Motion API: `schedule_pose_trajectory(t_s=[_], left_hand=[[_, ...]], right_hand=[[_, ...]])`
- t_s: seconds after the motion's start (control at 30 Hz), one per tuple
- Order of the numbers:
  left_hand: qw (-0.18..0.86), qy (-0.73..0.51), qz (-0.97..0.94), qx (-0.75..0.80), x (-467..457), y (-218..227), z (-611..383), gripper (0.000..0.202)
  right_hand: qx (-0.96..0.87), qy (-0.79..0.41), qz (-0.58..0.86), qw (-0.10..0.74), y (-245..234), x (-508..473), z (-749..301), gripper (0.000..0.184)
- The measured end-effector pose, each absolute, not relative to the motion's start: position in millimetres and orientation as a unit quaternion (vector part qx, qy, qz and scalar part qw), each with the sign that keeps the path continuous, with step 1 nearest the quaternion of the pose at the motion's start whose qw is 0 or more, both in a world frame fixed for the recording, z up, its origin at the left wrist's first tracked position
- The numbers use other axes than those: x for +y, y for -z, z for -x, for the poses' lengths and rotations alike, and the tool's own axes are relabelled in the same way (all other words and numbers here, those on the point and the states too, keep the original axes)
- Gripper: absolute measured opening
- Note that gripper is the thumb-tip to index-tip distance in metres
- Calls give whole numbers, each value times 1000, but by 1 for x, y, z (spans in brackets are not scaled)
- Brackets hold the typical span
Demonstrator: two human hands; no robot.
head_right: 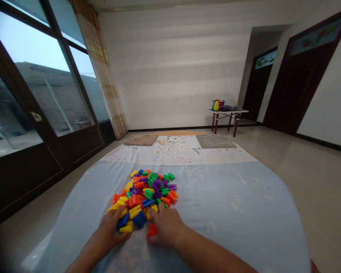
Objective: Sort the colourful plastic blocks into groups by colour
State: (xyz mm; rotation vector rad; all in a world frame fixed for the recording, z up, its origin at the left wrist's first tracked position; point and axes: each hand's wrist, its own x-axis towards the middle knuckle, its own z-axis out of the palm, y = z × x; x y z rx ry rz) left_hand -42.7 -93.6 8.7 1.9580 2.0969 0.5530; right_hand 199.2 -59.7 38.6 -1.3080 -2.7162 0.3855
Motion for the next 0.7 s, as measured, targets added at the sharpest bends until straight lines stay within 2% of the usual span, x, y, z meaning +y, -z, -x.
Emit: schedule_pose_trajectory(t_s=[0.07,0.27,0.4,0.5,0.6,0.7], left_hand=[[102,-204,-669,707,-94,-8,41,72],[117,-227,-652,714,-91,-25,21,54],[141,-306,-653,678,-79,-30,3,55],[145,-366,-639,661,-58,-36,-7,57],[151,-387,-624,662,-30,-47,-12,61],[161,-386,-625,659,-7,-58,-13,64]], right_hand=[[-892,-127,431,47,-36,-60,-199,86],[-895,-135,419,80,-26,-62,-195,65],[-876,-173,434,120,-25,-56,-195,64],[-854,-189,448,186,-33,-40,-194,61],[-834,-199,456,239,-48,-14,-188,56],[-829,-214,434,280,-63,11,-178,61]])
